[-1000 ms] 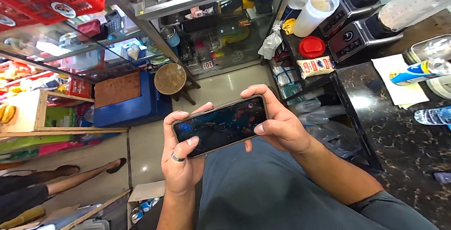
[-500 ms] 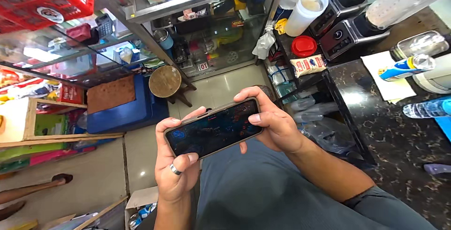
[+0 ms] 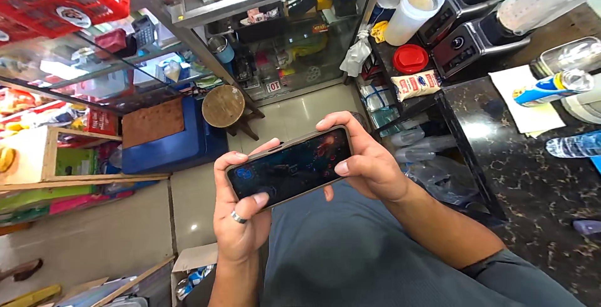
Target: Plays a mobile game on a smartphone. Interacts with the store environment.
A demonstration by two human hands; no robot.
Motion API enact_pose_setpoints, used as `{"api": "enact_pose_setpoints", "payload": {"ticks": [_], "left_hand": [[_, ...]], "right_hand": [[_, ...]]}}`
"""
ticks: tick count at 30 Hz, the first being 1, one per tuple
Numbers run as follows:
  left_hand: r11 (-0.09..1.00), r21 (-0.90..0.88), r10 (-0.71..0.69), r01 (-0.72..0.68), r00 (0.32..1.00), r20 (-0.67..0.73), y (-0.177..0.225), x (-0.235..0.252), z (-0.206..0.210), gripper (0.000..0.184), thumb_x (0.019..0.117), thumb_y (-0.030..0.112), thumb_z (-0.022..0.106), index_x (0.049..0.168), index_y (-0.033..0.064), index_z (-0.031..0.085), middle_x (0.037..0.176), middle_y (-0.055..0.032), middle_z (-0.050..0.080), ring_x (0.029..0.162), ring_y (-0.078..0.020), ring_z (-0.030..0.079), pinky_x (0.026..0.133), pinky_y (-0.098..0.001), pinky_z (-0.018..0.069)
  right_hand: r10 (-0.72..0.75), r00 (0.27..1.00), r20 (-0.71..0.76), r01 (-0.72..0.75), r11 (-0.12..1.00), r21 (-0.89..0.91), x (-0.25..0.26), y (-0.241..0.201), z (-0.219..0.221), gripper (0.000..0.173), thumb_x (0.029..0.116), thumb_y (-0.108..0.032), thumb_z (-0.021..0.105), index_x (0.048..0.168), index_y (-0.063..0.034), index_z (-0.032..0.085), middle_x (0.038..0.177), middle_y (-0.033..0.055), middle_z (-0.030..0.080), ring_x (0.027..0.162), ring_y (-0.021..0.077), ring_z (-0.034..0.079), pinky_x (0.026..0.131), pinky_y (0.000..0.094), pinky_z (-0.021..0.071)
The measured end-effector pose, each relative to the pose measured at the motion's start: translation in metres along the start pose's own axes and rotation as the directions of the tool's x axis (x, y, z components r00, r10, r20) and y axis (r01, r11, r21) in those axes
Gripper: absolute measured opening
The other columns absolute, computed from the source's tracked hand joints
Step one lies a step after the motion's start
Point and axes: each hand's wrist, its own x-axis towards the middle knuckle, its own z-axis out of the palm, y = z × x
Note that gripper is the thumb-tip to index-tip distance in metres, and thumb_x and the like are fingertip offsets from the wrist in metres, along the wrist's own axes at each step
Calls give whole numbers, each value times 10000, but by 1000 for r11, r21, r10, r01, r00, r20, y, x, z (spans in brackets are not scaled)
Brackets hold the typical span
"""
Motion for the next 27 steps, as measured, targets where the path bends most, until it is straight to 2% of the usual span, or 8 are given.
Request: {"api": "enact_pose_setpoints", "payload": {"ticks": [2,4,7,9,14,17,19,27], "left_hand": [[1000,20,14,-12,997,-79,0,1,6,431,918,20,570,1312,191,526,1341,-196,629,1242,-336,626,984,-478,555],[996,84,50,-40,992,-116,-2,0,9,412,927,39,633,1300,177,523,1316,-198,646,1226,-327,643,972,-461,572],[985,166,76,-55,989,-124,-4,0,9,528,858,37,759,1299,172,501,1302,-192,656,1206,-324,657,952,-442,589],[986,164,56,-40,994,-97,-3,-1,7,601,823,25,786,1318,190,489,1334,-185,641,1218,-324,648,957,-444,586],[1000,16,-8,8,999,34,-1,-1,-2,623,840,-6,714,1369,229,484,1422,-167,582,1267,-327,609,1006,-475,547],[996,-86,-25,25,1000,-6,-1,-1,0,531,856,-31,588,1332,197,523,1396,-198,591,1254,-344,611,998,-496,538],[995,-101,-32,25,998,-61,-1,1,4,472,879,-12,560,1308,184,538,1355,-209,614,1238,-347,622,983,-496,546],[999,45,4,1,995,-99,0,-1,7,548,856,-25,705,1316,174,484,1348,-211,622,1233,-344,636,966,-472,574]], "right_hand": [[6,1000,14,-6,1000,-16,-1,0,0,558,888,7,502,1394,-226,458,1204,153,626,889,240,709,604,348,620],[10,1000,21,-10,1000,-21,-1,0,1,582,876,27,506,1397,-226,450,1210,156,626,892,242,710,608,345,620],[11,1000,14,-11,999,-32,-1,1,1,588,869,37,506,1393,-225,455,1216,151,620,887,236,708,604,342,620],[10,1000,6,-10,999,-37,-1,0,1,589,865,38,505,1391,-223,456,1211,150,623,887,236,710,600,343,621],[0,1000,10,1,999,-36,-2,0,0,590,865,42,500,1389,-225,457,1215,145,625,883,230,712,600,338,621],[3,1000,17,-3,999,-38,-2,-1,0,605,858,47,499,1398,-219,446,1214,151,621,888,236,709,604,344,622],[5,1000,20,-4,999,-45,-2,-1,1,610,856,50,503,1401,-217,443,1213,154,620,887,237,708,607,342,622],[32,998,62,-25,994,-105,-2,-3,0,707,838,66,597,1428,-271,399,1235,121,605,861,212,707,637,330,632]]}}
